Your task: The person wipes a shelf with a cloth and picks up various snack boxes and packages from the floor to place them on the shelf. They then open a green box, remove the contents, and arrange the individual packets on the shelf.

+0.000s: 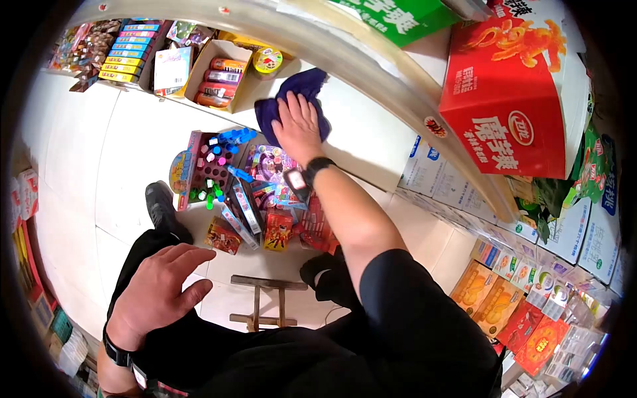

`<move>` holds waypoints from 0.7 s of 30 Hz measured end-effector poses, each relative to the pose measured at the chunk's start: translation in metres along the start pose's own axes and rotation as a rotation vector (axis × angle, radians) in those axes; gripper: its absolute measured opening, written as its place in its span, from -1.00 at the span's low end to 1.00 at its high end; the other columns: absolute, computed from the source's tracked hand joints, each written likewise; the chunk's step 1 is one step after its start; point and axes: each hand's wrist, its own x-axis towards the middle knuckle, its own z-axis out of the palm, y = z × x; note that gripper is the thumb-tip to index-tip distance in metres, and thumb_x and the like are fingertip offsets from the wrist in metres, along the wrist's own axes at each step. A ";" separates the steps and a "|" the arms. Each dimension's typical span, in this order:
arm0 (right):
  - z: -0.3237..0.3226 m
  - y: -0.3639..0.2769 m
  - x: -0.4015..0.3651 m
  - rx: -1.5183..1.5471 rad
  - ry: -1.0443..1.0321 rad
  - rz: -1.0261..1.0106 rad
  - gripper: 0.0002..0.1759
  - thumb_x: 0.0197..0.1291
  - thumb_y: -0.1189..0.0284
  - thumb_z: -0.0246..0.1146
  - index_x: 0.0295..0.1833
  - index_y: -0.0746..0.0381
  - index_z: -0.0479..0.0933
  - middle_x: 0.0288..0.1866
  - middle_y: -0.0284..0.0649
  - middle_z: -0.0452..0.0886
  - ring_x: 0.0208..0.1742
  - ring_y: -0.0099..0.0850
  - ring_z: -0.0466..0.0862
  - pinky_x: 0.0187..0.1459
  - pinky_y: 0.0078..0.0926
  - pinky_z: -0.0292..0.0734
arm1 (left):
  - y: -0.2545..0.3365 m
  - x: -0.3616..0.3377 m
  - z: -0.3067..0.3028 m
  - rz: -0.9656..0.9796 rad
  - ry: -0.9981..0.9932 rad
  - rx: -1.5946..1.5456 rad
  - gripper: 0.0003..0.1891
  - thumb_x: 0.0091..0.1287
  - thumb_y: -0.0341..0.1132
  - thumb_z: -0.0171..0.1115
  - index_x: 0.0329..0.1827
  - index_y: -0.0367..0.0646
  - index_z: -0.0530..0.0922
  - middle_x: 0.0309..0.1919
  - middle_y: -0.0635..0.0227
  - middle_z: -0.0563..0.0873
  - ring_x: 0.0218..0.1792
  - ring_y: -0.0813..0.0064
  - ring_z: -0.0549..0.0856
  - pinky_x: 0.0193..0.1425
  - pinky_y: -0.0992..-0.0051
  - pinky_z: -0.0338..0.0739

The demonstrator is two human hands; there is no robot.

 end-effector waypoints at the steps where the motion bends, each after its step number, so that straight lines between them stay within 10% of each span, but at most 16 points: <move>1: -0.009 0.007 -0.007 0.019 -0.061 -0.005 -0.39 0.34 0.18 0.18 0.42 0.26 0.41 0.54 0.01 0.30 0.56 0.02 0.23 0.55 0.08 0.05 | -0.002 0.001 0.000 -0.022 0.007 -0.013 -0.62 0.29 -0.31 0.36 0.16 -0.22 0.62 -0.03 0.08 0.72 -0.04 0.01 0.70 0.07 0.20 0.63; 6: -0.057 0.093 -0.062 -0.216 -0.370 0.172 -0.37 0.15 0.31 0.23 0.37 0.27 0.45 0.48 0.00 0.38 0.48 0.01 0.36 0.48 0.04 0.21 | -0.008 0.003 -0.009 -0.077 -0.021 -0.038 -0.61 0.29 -0.35 0.34 0.17 -0.25 0.59 -0.05 0.03 0.69 -0.05 0.01 0.69 0.05 0.19 0.61; 11: -0.116 0.188 -0.170 -0.285 -0.230 0.318 -0.43 0.46 0.29 0.11 0.48 0.32 0.34 0.55 0.07 0.30 0.51 0.08 0.30 0.54 -0.10 0.17 | -0.016 -0.003 0.000 -0.035 0.016 -0.036 -0.63 0.30 -0.37 0.33 0.16 -0.27 0.58 -0.04 0.03 0.69 -0.03 -0.05 0.67 0.08 0.20 0.58; 21: -0.228 0.161 -0.192 -0.160 -0.751 0.453 -0.70 0.14 0.43 0.15 -0.06 0.32 0.62 -0.04 0.15 0.68 0.06 0.11 0.65 0.12 -0.01 0.54 | -0.037 -0.014 0.003 -0.115 0.052 0.042 -0.61 0.40 -0.24 0.23 0.21 -0.27 0.59 -0.10 0.02 0.76 -0.06 0.04 0.75 0.05 0.25 0.63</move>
